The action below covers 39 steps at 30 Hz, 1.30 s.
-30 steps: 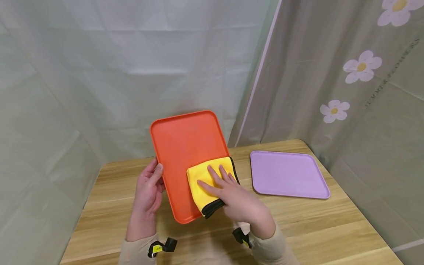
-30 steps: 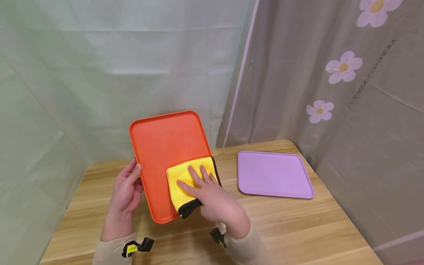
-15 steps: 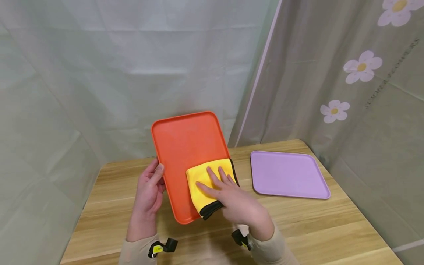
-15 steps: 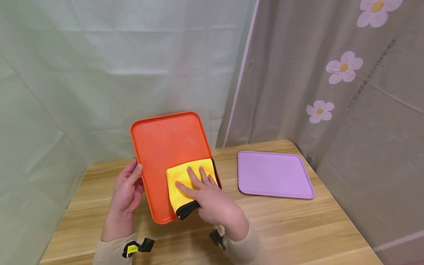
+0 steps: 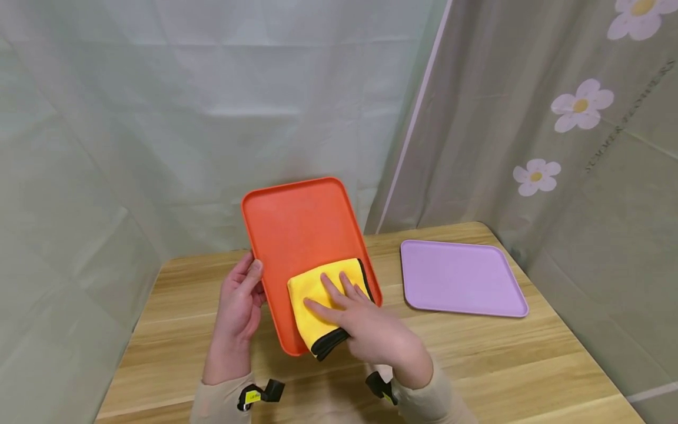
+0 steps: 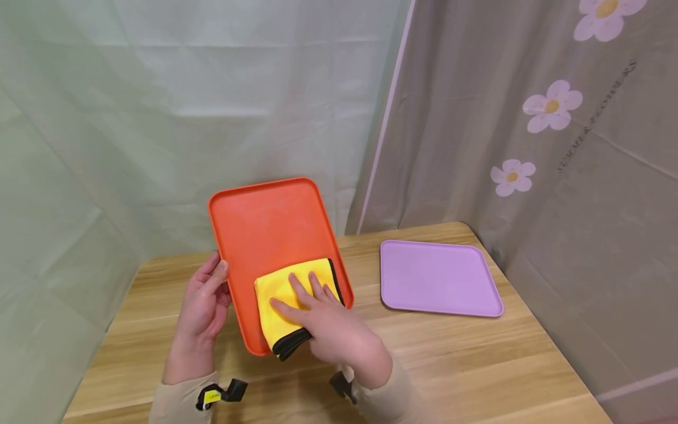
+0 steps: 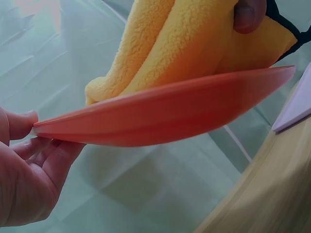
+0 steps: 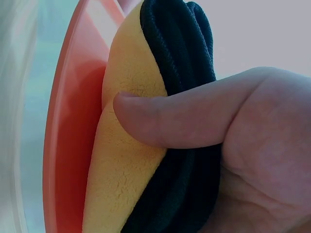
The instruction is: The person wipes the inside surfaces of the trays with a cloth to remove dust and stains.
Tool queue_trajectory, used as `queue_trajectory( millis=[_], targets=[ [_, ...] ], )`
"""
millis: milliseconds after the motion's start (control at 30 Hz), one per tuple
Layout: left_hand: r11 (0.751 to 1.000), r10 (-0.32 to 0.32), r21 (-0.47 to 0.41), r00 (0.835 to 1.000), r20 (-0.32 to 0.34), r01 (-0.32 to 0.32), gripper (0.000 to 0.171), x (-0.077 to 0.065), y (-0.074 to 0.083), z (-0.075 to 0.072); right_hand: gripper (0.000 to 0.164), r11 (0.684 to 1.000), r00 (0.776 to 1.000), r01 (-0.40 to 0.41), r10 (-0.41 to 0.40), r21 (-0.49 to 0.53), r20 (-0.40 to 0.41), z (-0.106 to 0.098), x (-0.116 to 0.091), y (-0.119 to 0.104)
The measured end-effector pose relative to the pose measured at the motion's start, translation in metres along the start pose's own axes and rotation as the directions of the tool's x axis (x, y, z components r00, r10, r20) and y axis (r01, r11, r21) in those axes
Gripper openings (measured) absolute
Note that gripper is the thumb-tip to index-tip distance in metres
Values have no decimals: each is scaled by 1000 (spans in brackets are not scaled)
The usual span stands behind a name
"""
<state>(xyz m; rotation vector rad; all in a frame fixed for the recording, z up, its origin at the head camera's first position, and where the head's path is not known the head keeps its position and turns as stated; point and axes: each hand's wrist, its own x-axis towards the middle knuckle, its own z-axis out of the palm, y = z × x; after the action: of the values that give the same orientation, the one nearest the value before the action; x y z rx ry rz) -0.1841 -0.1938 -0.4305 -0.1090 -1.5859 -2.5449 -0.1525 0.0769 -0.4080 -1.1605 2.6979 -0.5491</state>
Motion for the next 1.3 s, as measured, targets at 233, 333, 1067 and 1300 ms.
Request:
queue_trajectory(
  millis=[233, 333, 1067, 1300],
  targets=[
    [1000, -2, -8, 1000, -5, 1, 45, -1, 0, 1, 115, 1000, 1000, 14, -14, -19, 23, 2, 1, -6],
    [1000, -3, -16, 1000, -8, 3, 45, -1, -1, 2, 115, 1000, 1000, 14, -14, -18, 25, 2, 1, -7],
    [1000, -22, 0, 1000, -20, 22, 49, 2, -3, 7, 119, 994, 1000, 15, -11, -112, 29, 12, -1, -17],
    [997, -56, 54, 998, -19, 57, 53, 1, -3, 7, 122, 986, 999, 36, -34, -161, 13, 28, -3, -25]
  ],
)
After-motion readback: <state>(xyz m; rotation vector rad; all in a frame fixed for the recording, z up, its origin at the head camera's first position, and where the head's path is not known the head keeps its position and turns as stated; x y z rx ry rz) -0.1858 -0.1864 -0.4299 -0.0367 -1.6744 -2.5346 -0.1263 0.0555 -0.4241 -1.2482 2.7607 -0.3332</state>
